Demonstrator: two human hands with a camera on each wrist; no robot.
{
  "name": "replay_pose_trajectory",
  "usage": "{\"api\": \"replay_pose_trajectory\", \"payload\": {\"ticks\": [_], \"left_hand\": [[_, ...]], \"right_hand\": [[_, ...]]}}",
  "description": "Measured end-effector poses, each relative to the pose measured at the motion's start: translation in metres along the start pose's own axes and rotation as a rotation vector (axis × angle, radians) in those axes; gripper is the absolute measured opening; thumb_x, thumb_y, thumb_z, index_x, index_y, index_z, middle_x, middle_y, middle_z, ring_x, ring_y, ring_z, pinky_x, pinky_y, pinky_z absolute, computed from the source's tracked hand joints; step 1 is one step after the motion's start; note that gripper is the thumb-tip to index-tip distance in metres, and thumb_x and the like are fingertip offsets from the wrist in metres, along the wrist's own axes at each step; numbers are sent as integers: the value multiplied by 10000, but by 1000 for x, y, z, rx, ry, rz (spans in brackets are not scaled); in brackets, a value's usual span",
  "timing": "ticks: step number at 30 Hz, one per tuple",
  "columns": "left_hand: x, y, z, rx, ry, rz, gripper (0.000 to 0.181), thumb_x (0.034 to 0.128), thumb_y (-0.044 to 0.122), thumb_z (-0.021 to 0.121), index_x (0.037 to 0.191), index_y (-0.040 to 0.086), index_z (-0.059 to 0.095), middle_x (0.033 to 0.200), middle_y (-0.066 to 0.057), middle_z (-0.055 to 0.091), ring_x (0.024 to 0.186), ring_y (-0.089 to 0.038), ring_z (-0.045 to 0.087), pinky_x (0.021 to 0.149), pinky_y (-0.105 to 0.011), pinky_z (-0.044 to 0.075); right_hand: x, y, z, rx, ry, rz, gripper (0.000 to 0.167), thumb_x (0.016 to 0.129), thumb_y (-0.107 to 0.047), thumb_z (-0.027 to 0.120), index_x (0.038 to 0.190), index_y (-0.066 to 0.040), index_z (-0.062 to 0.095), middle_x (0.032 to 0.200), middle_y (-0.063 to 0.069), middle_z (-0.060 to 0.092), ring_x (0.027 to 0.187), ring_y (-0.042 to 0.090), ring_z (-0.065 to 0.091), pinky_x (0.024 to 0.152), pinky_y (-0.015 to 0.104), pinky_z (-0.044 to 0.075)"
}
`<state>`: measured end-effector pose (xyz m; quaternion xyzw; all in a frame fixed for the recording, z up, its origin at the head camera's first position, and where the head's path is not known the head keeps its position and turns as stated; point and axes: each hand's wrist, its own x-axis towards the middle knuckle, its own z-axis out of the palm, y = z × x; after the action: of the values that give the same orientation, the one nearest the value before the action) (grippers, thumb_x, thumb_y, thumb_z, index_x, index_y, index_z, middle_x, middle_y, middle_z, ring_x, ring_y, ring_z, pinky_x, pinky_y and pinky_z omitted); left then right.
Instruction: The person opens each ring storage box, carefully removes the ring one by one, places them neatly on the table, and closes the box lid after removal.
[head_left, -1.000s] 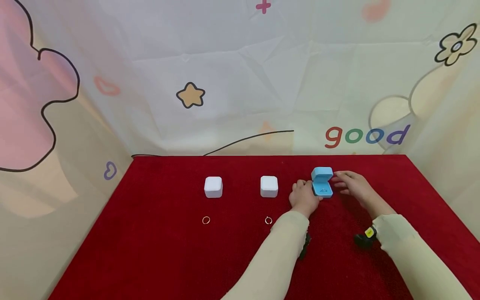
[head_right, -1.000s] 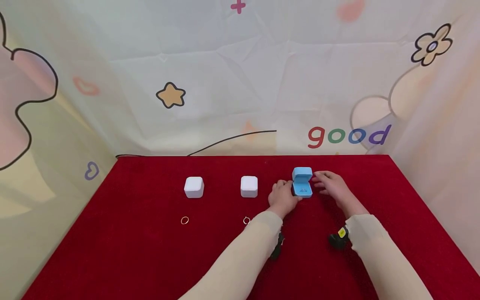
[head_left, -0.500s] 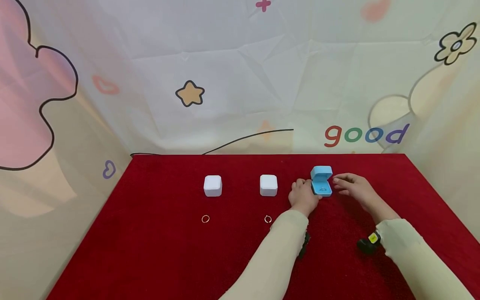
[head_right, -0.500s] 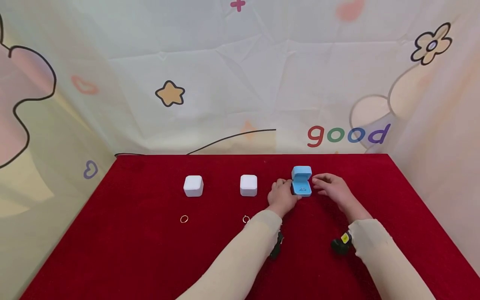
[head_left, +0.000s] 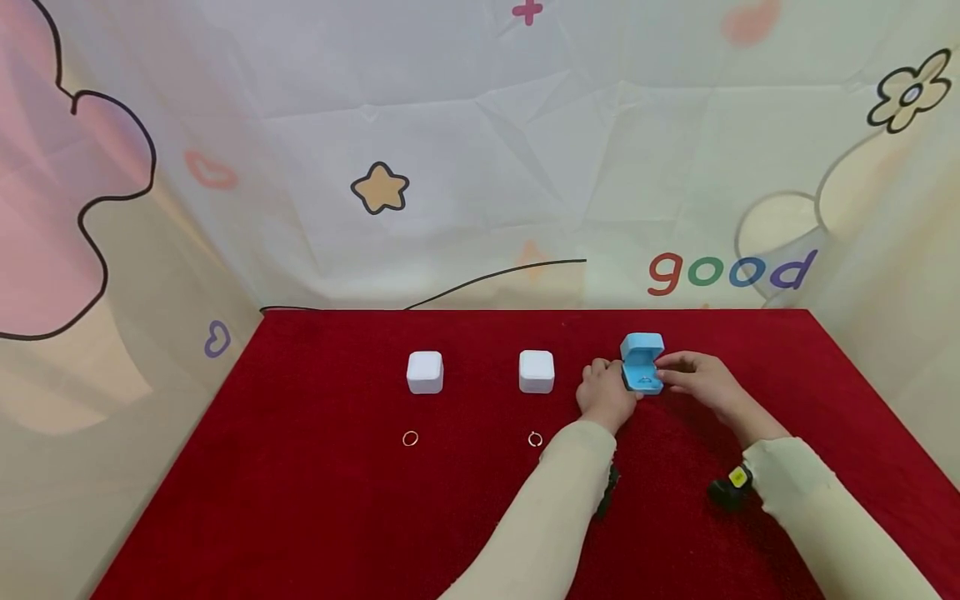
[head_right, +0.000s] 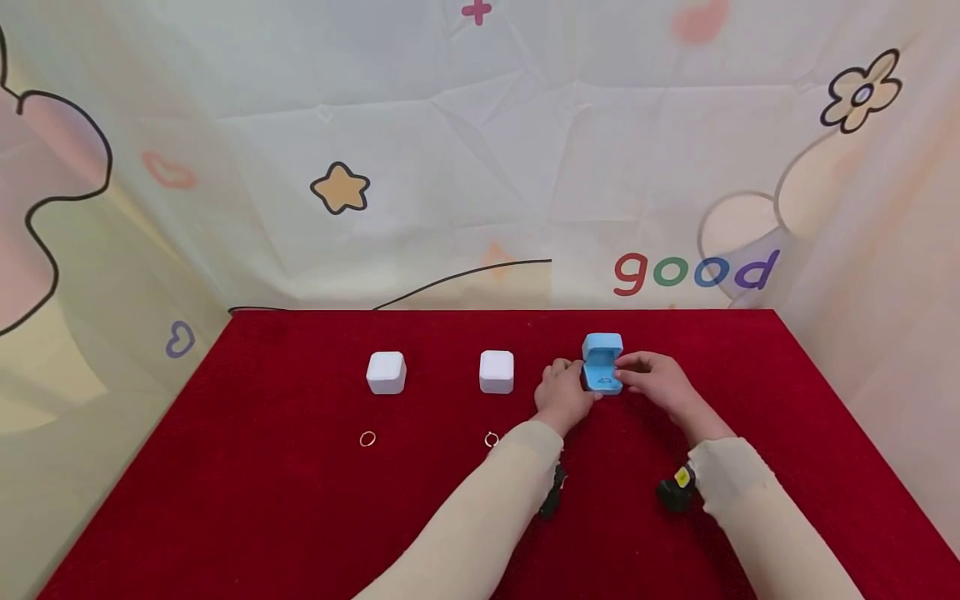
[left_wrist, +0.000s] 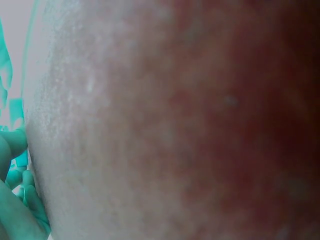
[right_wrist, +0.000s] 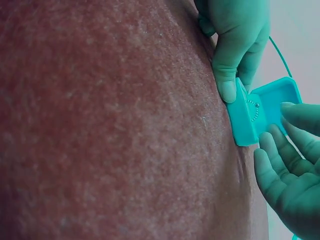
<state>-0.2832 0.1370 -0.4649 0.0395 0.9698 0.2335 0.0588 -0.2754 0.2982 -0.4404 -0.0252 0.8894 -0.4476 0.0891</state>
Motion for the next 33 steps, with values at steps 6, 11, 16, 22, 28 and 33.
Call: {"api": "replay_pose_trajectory", "payload": {"ticks": [6, 11, 16, 22, 28, 33], "left_hand": [[0, -1, 2, 12, 9, 0, 495, 924, 438, 734, 1368, 244, 631, 1308, 62, 581, 1152, -80, 518, 892, -217, 511], [0, -1, 1, 14, 9, 2, 492, 925, 434, 733, 1368, 245, 632, 1308, 64, 582, 1143, -78, 517, 886, -216, 509], [0, 0, 0, 26, 1, -1, 507, 927, 447, 726, 1382, 252, 618, 1313, 67, 577, 1142, -75, 515, 885, -209, 511], [0, 0, 1, 26, 2, -2, 509, 924, 445, 730, 1382, 254, 618, 1316, 70, 577, 1155, -75, 515, 888, -206, 510], [0, 0, 2, 19, 1, -2, 504, 926, 442, 731, 1379, 250, 622, 1313, 66, 575, 1160, -77, 513, 892, -209, 509], [0, 0, 1, 19, -4, -7, 502, 933, 435, 723, 1386, 248, 616, 1335, 67, 571, 1171, -79, 509, 898, -209, 510]], "right_hand": [[3, -2, 4, -52, -2, -17, 460, 1009, -183, 643, 1339, 128, 568, 1306, 352, 602, 1041, 268, 652, 799, 230, 593], [5, -2, 5, -116, -1, -27, 425, 992, -164, 662, 1300, 123, 605, 1235, 342, 657, 991, 268, 644, 780, 261, 560], [7, -2, 5, -178, 5, -40, 380, 982, -142, 668, 1266, 109, 641, 1216, 330, 674, 1000, 295, 636, 800, 303, 548], [8, -3, 7, -231, 22, -45, 332, 965, -125, 684, 1210, 100, 681, 1173, 320, 691, 1003, 336, 631, 832, 371, 550], [9, -4, 9, -257, 33, -67, 278, 942, -102, 703, 1135, 98, 707, 1099, 301, 706, 951, 312, 638, 806, 348, 547], [10, -4, 9, -275, 36, -82, 258, 934, -92, 712, 1117, 90, 715, 1078, 291, 708, 930, 304, 640, 789, 339, 553]]}}
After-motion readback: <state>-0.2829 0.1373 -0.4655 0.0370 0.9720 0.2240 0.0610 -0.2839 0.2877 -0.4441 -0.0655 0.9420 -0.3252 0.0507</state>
